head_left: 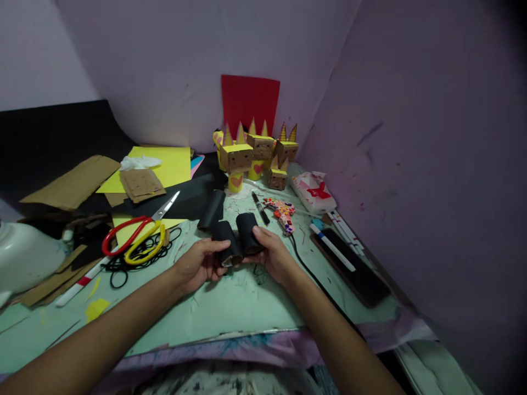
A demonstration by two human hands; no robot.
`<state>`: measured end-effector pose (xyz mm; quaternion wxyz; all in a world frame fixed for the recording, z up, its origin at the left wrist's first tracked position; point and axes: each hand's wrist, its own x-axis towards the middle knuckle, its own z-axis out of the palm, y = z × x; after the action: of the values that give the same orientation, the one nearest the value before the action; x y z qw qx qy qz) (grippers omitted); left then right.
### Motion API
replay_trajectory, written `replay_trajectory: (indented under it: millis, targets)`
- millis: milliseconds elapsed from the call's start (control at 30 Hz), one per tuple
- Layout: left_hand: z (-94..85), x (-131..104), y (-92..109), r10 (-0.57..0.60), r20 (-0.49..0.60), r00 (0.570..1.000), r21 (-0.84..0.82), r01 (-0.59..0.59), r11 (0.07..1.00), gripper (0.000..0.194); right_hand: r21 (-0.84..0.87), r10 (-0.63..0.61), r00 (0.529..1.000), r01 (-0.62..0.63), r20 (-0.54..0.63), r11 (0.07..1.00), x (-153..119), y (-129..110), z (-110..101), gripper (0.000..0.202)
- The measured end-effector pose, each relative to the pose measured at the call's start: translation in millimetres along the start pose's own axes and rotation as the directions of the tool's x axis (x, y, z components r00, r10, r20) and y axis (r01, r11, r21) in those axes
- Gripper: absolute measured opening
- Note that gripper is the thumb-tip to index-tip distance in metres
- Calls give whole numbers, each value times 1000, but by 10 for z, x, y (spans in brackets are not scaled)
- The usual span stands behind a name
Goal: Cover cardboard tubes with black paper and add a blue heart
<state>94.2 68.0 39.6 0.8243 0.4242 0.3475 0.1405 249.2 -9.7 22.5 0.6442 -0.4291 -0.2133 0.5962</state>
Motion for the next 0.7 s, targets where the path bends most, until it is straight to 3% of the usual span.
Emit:
replay_trajectory:
  millis: [333,533,700]
  targets:
    - [-11,15,-4,-2,6,1000,4,2,1000,14,179,140,989,-146,43,973,74,-115,-100,47]
    - [-8,20,-28,17,14,1000,18,-18,1000,11,202,-94,994,102,-48,974,107,-34,-109,12]
    - [-6,7,-20,9,11,1000,8,-10,1000,13,146,-334,927,359,-171,922,107,-40,-116,32]
